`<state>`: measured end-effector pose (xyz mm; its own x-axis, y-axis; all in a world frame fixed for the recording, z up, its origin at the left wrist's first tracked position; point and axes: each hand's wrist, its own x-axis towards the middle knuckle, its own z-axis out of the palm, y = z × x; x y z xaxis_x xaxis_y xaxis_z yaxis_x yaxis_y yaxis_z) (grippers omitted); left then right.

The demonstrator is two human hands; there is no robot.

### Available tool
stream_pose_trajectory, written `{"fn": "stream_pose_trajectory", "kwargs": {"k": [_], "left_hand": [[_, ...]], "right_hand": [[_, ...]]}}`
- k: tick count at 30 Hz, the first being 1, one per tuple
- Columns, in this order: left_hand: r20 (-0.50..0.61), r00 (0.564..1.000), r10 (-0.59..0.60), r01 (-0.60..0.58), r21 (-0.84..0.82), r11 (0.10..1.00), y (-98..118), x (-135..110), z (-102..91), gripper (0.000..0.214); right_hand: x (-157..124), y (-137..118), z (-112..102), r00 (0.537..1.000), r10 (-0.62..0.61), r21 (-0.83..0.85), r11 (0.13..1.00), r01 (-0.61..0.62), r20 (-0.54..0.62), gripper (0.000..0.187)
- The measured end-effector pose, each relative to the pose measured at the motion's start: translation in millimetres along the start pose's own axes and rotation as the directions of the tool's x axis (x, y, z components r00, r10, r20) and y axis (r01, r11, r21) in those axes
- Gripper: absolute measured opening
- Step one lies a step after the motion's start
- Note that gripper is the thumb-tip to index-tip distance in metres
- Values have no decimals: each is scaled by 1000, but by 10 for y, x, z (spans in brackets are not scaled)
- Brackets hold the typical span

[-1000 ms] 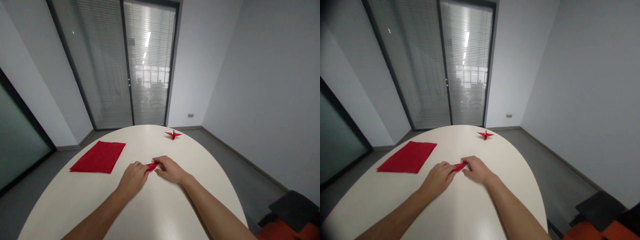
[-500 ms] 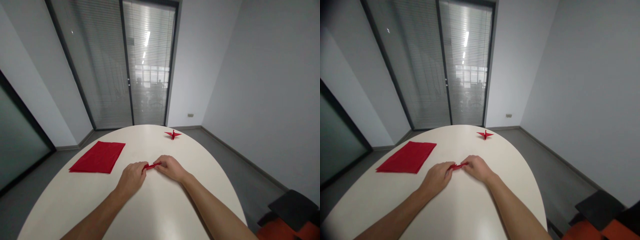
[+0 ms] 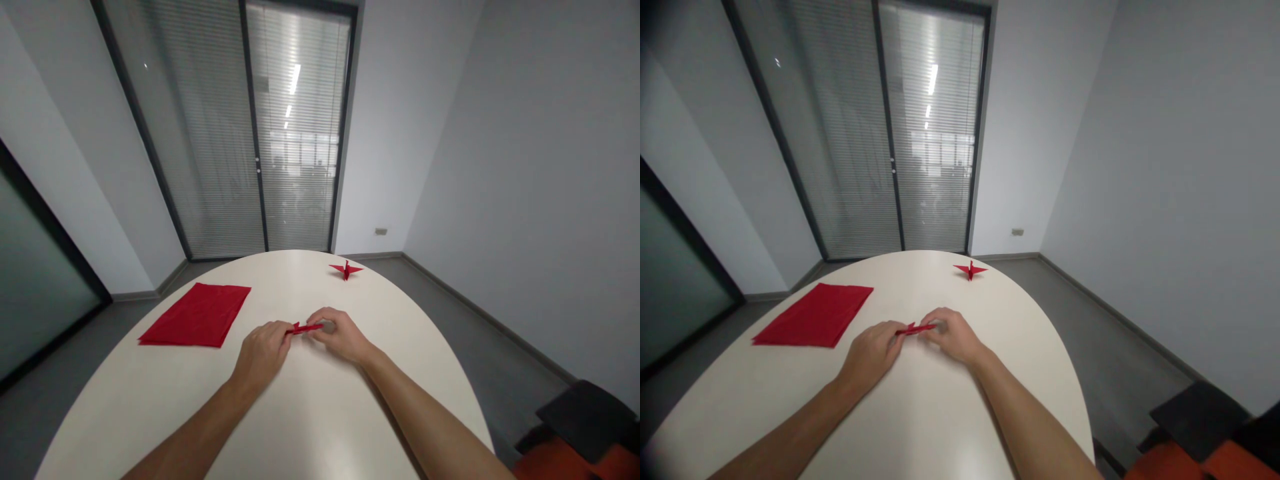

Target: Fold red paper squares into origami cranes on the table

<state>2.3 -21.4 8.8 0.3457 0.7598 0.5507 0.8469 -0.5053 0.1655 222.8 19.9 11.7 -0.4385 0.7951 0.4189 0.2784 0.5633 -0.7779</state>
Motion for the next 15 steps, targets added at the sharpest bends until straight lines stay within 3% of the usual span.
{"fn": "stream_pose_trajectory", "kwargs": {"k": [9, 15], "left_hand": [[-12, 1000, -19, 19, -16, 1000, 19, -1, 17, 14], [38, 997, -63, 66, -74, 995, 61, 0, -28, 14]], "right_hand": [[6, -31, 3, 999, 33, 57, 998, -32, -9, 14], [12, -56, 26, 999, 30, 120, 992, -27, -25, 11]]}}
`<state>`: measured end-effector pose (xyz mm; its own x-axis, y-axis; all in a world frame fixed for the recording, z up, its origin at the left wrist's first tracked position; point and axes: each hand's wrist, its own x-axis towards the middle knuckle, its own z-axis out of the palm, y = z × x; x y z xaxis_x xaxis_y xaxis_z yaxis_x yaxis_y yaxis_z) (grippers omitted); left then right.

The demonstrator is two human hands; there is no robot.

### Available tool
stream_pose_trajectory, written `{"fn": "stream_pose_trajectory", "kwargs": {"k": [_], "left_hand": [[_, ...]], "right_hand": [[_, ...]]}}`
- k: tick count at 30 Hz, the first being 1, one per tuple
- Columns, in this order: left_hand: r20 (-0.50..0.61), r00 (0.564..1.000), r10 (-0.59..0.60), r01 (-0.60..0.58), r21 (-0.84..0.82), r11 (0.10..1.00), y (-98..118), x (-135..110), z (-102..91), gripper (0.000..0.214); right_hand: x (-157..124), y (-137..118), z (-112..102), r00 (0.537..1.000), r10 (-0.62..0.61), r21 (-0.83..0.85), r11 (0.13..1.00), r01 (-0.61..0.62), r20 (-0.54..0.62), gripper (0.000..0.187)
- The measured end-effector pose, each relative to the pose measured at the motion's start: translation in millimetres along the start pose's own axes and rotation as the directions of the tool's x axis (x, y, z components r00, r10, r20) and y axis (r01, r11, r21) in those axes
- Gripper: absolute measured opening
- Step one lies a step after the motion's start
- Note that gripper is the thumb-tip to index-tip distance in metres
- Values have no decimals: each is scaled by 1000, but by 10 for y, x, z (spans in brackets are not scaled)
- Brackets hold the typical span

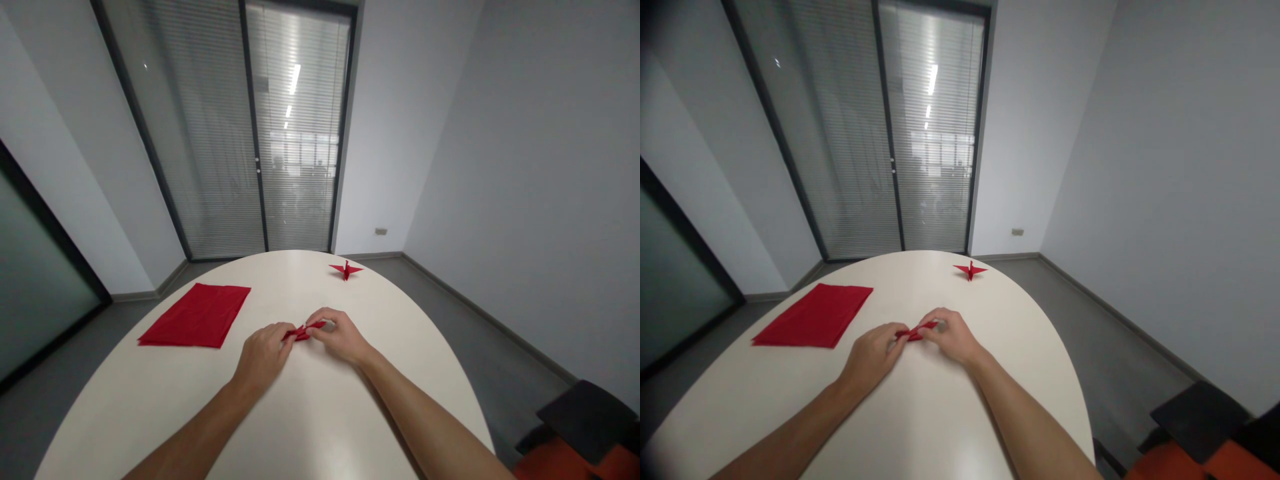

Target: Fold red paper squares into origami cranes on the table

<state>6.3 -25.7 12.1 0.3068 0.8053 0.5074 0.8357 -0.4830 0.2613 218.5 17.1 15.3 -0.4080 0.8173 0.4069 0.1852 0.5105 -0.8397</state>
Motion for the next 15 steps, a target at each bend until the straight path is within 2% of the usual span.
{"fn": "stream_pose_trajectory", "kwargs": {"k": [10, 15], "left_hand": [[-19, 996, -87, 81, -201, 976, -16, -4, 55, 20], [11, 989, -149, 146, -302, 942, 5, 2, 62, 20]], "right_hand": [[28, -71, 10, 999, 33, 84, 996, -31, -20, 28], [30, -89, -4, 999, 48, 67, 997, -47, -9, 35]]}}
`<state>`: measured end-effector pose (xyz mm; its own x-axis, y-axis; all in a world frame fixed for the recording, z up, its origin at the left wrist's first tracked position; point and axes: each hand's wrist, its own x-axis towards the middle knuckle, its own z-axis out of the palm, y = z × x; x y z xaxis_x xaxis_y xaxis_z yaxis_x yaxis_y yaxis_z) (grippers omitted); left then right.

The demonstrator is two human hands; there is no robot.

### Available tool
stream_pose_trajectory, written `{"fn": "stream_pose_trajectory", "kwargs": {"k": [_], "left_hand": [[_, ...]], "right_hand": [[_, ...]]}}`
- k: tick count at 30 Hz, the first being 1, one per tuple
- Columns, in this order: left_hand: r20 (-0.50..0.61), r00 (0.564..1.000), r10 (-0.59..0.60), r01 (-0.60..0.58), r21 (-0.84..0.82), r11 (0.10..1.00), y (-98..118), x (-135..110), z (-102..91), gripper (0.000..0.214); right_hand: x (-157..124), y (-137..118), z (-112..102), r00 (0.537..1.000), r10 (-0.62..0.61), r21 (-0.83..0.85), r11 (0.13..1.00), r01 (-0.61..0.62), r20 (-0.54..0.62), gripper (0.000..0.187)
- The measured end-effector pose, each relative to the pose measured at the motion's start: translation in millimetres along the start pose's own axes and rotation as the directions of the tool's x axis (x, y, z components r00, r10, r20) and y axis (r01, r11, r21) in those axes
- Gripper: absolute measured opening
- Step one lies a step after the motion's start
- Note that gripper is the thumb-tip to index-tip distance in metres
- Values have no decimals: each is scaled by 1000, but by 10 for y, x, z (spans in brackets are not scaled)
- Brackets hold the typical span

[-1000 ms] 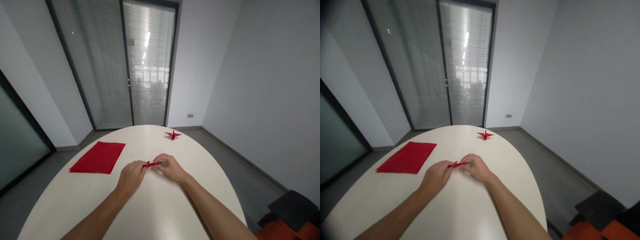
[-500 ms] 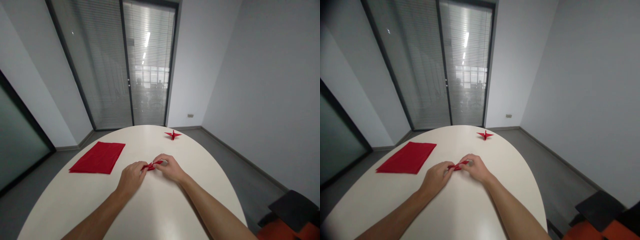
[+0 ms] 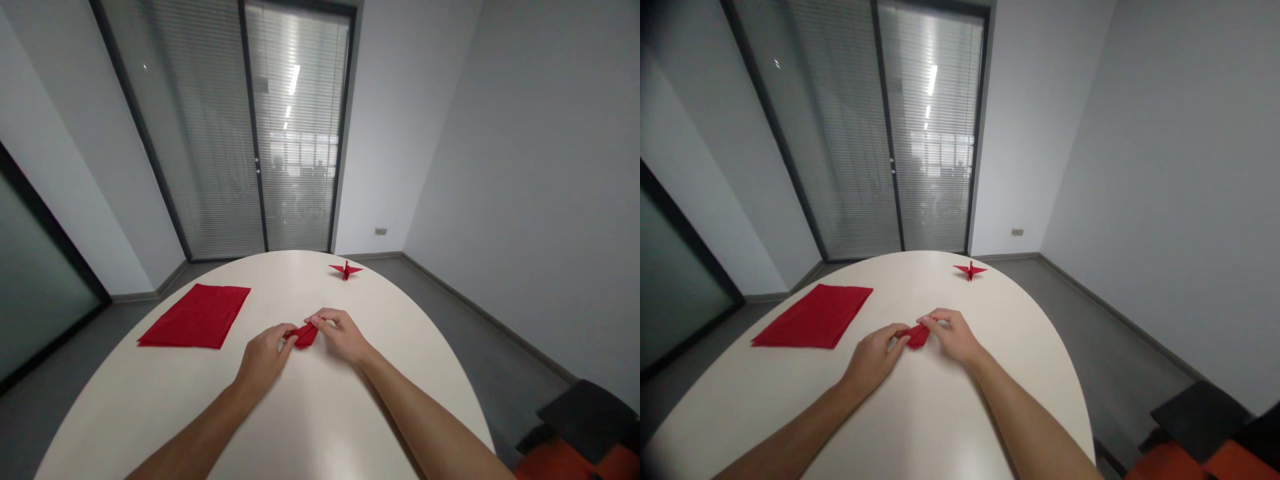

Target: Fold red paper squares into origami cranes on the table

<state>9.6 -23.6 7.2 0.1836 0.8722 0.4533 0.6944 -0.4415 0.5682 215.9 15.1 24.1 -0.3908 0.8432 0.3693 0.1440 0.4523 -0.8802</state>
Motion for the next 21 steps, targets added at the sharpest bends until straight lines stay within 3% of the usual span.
{"fn": "stream_pose_trajectory", "kwargs": {"k": [7, 11, 16, 18, 21], "left_hand": [[1, 989, -147, 141, -286, 948, -10, 25, 40, 18], [-4, 977, -213, 193, -411, 891, -36, 37, 94, 23], [3, 957, -290, 240, -569, 786, -48, 66, 129, 28], [-4, 946, -325, 257, -602, 756, -39, 84, 112, 30], [27, 931, -365, 300, -626, 720, -5, 102, 67, 36]], "right_hand": [[8, 129, 2, 994, 36, 47, 998, -31, -101, 41], [6, 154, 17, 997, 8, 21, 1000, -6, -80, 43], [-7, 105, 46, 994, -6, 27, 1000, 9, -108, 72], [-10, 109, 54, 995, 4, 40, 999, 0, -102, 65], [-11, 146, 63, 998, 59, 50, 997, -58, -17, 35]]}}
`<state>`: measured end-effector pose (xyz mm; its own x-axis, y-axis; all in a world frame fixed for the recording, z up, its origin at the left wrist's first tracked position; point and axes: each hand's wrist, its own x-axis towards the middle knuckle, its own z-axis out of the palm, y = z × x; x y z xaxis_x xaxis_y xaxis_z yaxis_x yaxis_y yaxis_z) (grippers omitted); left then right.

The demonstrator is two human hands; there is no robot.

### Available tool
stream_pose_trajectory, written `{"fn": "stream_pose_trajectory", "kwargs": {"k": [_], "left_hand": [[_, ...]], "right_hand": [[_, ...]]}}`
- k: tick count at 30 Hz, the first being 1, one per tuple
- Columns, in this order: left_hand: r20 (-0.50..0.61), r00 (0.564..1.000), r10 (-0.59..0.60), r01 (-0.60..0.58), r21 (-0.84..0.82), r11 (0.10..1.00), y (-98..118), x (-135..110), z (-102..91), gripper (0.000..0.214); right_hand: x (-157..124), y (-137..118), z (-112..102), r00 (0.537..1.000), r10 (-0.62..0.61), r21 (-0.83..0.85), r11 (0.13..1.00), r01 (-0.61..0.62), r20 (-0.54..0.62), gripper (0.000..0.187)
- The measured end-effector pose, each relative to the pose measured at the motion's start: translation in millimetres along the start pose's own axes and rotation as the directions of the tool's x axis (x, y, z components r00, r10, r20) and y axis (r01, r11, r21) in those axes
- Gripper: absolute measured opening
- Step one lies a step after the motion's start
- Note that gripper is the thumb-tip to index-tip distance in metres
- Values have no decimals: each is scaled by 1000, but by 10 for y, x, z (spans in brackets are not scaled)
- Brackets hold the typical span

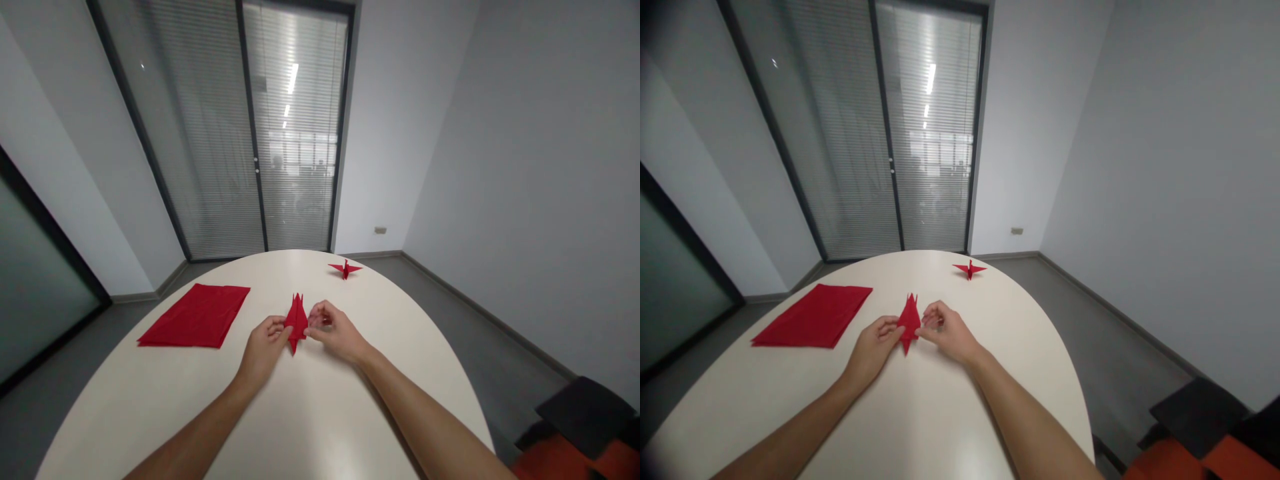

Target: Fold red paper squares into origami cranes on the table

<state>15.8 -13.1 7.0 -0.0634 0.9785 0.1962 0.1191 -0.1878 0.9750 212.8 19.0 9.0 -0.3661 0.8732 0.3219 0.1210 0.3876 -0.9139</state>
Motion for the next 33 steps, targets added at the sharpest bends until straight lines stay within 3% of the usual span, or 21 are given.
{"fn": "stream_pose_trajectory", "kwargs": {"k": [3, 11, 24, 29, 31, 33], "left_hand": [[19, 998, -54, 55, -16, 998, 50, -10, -2, 41], [41, 994, -104, 107, -65, 992, 45, -20, 22, 47], [69, 997, -28, 32, -59, 998, 30, -32, 4, 30], [71, 997, -7, 9, -37, 999, 24, -44, -1, 30], [72, 997, 11, -7, -47, 999, 21, -40, 3, 30], [61, 997, 38, -34, -67, 997, 16, -30, 8, 28]], "right_hand": [[6, 44, 10, 996, 53, 39, 998, -55, 67, 30], [38, 57, 8, 996, 50, 198, 978, -63, 68, 33], [30, 101, -13, 980, 147, 165, 972, -168, 136, 26], [15, 16, 0, 987, 111, 189, 973, -131, 115, 20], [12, 7, 19, 990, 109, 249, 960, -128, 90, 28], [13, 28, 37, 986, 141, 333, 929, -163, 88, 47]]}}
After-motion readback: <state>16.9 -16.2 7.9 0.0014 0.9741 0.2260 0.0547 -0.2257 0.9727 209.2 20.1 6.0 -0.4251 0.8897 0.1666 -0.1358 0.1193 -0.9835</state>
